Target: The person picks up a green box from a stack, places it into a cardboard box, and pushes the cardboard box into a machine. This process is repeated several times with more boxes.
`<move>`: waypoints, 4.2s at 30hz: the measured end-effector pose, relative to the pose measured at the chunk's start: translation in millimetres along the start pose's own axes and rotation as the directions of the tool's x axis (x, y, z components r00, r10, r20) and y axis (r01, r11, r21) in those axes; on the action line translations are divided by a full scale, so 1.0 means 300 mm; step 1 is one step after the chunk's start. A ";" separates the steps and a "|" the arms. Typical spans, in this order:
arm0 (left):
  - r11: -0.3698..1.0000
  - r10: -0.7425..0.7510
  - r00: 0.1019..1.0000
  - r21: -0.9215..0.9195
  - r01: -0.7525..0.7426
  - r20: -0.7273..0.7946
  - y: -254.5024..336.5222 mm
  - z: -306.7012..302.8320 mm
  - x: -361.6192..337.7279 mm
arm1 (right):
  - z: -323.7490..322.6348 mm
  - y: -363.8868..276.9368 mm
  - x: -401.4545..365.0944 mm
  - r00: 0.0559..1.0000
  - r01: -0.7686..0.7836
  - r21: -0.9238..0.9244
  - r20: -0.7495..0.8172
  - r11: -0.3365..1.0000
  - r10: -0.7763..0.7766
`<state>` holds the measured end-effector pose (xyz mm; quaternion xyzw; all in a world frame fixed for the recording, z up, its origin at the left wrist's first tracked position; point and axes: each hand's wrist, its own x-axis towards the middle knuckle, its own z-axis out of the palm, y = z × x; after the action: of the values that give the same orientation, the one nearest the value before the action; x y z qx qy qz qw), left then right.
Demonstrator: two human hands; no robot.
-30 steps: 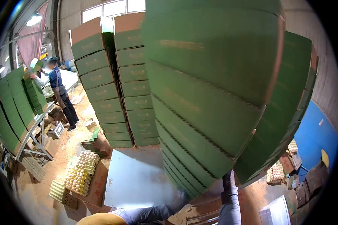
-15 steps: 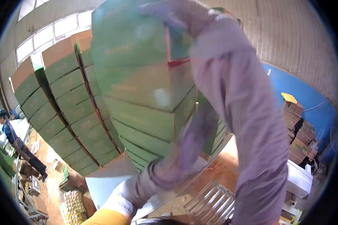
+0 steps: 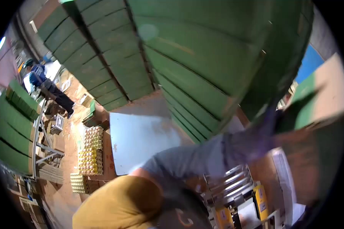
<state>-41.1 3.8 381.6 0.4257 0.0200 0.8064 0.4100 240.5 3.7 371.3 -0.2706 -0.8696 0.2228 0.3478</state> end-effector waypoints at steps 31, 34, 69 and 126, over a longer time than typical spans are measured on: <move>0.112 -0.832 0.212 0.219 0.969 -0.513 -0.640 -0.696 -1.095 | 0.746 0.769 -0.751 0.652 -0.757 -0.039 -0.097 0.652 0.752; 0.216 -0.912 0.308 0.320 0.922 -0.271 -0.853 -0.528 -1.152 | 0.694 0.698 -0.684 0.793 -0.608 -0.326 -0.222 0.724 0.567; 0.017 -0.652 0.619 0.808 0.589 -0.438 -0.551 -0.795 -0.890 | 0.735 0.814 -0.926 0.719 -0.316 -0.095 0.625 0.944 0.303; -0.186 -0.692 0.708 0.912 -0.366 0.143 -0.614 -0.755 -0.728 | 0.840 0.741 -0.597 0.647 -0.763 -0.389 -0.432 0.517 0.629</move>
<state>-15.8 49.5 20.9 0.8159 0.5406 0.2031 0.0272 237.3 9.1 -9.3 -0.7084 -0.6624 0.0559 0.2374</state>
